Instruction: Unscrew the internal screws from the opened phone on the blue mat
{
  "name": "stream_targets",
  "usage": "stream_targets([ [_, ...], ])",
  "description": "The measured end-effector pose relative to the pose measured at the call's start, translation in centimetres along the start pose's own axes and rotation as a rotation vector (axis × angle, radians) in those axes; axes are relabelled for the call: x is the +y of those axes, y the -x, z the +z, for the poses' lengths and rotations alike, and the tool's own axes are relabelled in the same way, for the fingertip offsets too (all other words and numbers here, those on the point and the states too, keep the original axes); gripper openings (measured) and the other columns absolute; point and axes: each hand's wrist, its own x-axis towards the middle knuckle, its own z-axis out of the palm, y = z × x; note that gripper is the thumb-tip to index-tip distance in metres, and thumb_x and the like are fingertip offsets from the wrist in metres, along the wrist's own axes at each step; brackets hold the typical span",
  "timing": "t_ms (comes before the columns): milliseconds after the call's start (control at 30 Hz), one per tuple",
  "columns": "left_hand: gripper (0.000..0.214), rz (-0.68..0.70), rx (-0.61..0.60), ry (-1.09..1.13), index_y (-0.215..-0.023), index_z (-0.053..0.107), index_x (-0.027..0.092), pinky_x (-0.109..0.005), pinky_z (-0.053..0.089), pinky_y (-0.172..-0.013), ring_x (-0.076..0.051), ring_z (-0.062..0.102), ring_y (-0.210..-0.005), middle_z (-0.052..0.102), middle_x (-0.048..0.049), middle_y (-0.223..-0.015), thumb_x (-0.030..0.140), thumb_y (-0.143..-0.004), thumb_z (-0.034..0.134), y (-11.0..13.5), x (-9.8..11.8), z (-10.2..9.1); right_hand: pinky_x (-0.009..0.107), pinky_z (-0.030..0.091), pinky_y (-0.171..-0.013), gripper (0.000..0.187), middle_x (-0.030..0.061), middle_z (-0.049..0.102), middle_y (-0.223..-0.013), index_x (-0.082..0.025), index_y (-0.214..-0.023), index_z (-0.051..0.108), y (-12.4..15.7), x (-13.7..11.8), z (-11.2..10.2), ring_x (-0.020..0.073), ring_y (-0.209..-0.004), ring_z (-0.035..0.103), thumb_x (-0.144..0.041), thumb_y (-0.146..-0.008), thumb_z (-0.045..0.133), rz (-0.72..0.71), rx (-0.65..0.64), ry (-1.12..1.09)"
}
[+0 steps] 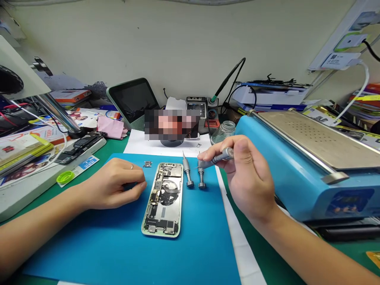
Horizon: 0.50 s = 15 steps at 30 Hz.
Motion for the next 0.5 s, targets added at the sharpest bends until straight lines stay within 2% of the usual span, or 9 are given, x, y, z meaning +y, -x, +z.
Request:
stream_targets([
  [100,0.031,0.001,0.0,0.002,-0.071,0.037,0.024,-0.031,0.024,-0.053,-0.012,0.027,-0.054,0.031,0.008,-0.061,0.01,-0.094,0.052,0.0,0.0,0.0,0.039,0.067,-0.076,0.042,0.0014,0.063,-0.072,-0.027,-0.087,0.065,0.1,-0.5,0.5,0.0217,-0.074,0.072,-0.051,-0.112,0.041,0.074,-0.013,-0.07],
  [200,0.031,0.004,0.0,0.005,-0.071,0.037,0.024,-0.032,0.024,-0.053,-0.012,0.027,-0.055,0.031,0.0078,-0.061,0.01,-0.094,0.052,0.0,-0.1,0.1,0.031,0.059,-0.054,0.045,-0.0039,0.047,-0.059,-0.026,-0.082,0.062,0.4,-0.8,1.5,0.0147,-0.049,0.05,-0.058,-0.109,0.045,0.17,-0.026,-0.21],
  [300,0.032,0.007,-0.003,0.01,-0.072,0.036,0.024,-0.032,0.024,-0.054,-0.012,0.027,-0.056,0.031,0.0078,-0.062,0.011,-0.096,0.052,0.1,0.1,0.1,0.025,0.049,-0.044,0.044,-0.0067,0.041,-0.056,-0.026,-0.085,0.059,1.0,-0.7,2.4,0.0116,-0.045,0.036,-0.063,-0.106,0.049,0.276,-0.074,-0.325],
  [400,0.033,0.013,-0.007,0.015,-0.072,0.034,0.024,-0.033,0.023,-0.054,-0.013,0.025,-0.057,0.03,0.0078,-0.063,0.012,-0.098,0.052,0.1,0.4,0.2,0.025,0.051,-0.049,0.044,-0.0065,0.044,-0.059,-0.026,-0.089,0.06,1.6,-0.1,2.8,0.0114,-0.048,0.039,-0.065,-0.105,0.048,0.309,-0.122,-0.331],
  [500,0.034,0.029,-0.008,0.026,-0.073,0.034,0.024,-0.034,0.022,-0.054,-0.013,0.023,-0.057,0.029,0.0078,-0.064,0.012,-0.098,0.053,0.1,0.9,0.3,0.028,0.058,-0.062,0.038,-0.0053,0.051,-0.065,-0.029,-0.101,0.063,2.3,0.9,2.8,0.0125,-0.056,0.049,-0.064,-0.106,0.049,0.259,-0.169,-0.243],
])
